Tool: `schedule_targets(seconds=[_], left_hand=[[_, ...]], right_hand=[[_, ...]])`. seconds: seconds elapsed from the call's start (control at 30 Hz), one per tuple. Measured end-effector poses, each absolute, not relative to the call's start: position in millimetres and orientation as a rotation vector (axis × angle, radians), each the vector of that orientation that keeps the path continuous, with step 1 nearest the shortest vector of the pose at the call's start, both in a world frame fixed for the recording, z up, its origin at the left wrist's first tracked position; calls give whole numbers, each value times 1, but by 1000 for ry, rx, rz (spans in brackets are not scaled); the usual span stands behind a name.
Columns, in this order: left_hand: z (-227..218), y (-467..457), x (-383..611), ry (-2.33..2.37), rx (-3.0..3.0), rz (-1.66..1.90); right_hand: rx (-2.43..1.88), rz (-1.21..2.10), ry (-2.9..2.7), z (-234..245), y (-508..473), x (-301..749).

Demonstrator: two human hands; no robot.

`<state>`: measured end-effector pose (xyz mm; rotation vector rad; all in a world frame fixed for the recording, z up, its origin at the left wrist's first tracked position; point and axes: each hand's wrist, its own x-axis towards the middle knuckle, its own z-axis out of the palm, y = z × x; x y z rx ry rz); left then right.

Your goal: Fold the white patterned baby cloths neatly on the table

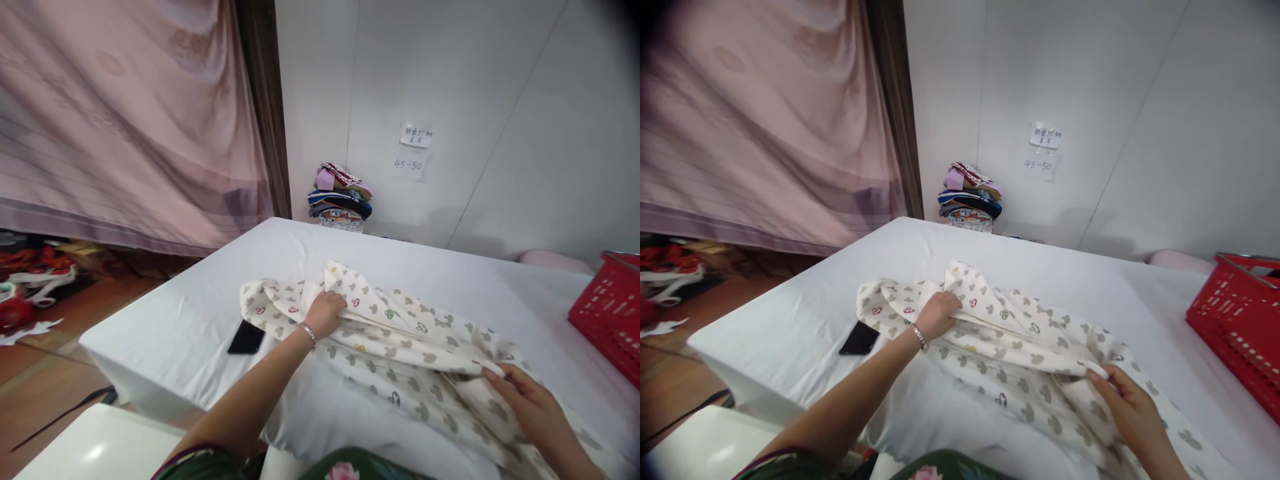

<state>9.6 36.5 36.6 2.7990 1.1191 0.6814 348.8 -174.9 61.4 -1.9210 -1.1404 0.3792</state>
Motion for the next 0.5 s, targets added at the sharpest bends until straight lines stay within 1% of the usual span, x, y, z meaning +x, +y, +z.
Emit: schedule_targets(seconds=[0.13,0.33,0.5], left_hand=[[35,44,-16,1280,2803,679],[37,50,-43,1409,2714,757],[17,40,-61,1447,2559,834]], right_hand=[[-1958,586,-1055,35,-178,352],[-1999,640,-1023,24,-174,361],[-2079,612,-974,21,-175,367]])
